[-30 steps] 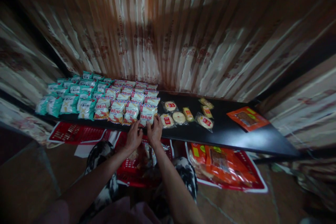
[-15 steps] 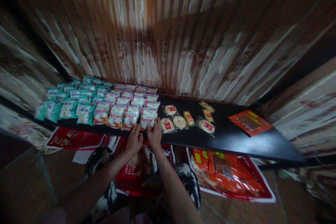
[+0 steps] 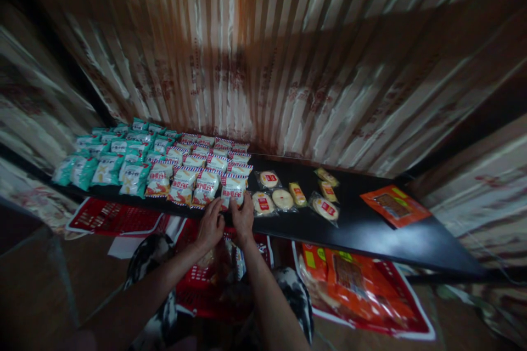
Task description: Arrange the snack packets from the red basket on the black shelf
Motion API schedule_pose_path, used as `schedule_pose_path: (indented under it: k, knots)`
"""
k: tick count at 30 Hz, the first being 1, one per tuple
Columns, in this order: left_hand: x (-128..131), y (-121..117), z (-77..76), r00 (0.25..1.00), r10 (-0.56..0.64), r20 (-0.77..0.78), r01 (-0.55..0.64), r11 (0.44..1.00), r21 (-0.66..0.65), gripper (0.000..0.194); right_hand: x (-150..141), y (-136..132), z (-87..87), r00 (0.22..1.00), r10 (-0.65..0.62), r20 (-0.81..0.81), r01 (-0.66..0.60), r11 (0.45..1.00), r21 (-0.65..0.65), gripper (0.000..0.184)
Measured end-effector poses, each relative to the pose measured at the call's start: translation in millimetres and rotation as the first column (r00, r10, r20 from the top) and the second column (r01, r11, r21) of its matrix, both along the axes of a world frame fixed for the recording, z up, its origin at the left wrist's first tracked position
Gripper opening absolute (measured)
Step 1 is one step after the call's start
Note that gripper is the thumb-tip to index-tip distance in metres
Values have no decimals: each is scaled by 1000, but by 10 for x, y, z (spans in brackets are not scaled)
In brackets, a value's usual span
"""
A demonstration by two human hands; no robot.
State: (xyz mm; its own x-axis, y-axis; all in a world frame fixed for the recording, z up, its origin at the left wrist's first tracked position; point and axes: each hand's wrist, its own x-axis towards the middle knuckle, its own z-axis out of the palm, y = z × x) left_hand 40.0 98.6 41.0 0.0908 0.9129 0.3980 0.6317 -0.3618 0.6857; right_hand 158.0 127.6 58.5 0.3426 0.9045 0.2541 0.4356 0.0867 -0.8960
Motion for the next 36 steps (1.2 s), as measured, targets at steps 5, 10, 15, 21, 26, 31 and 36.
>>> schedule_pose_path:
  k: [5, 10, 15, 21, 26, 31, 36]
  knots:
    - [-10, -9, 22, 1000, 11, 2, -11, 1000, -19, 55, 19, -13, 17, 998, -19, -54, 16, 999, -41, 62]
    - [-6, -22, 17, 1000, -7, -24, 7, 1000, -25, 58, 3, -9, 30, 996, -41, -82, 37, 998, -49, 66]
    - [6, -15, 2, 998, -31, -46, 30, 999, -32, 58, -23, -22, 38, 997, -32, -68, 29, 999, -33, 61]
    - [-3, -18, 25, 997, -30, -76, 28, 999, -36, 58, -34, -31, 64, 1000, -10, -28, 9, 1000, -16, 55]
    - [-7, -61, 63, 990, -35, -134, 42, 998, 54, 59, -55, -17, 94, 999, 10, -33, -10, 1000, -7, 61]
    - [28, -68, 64, 959, 66, -276, -32, 992, 126, 59, -56, -13, 118, 998, -20, -56, 19, 1000, -24, 66]
    - [53, -13, 11, 911, 144, -387, -26, 955, 295, 57, -1, 23, 145, 996, -16, -90, 8, 996, -90, 73]
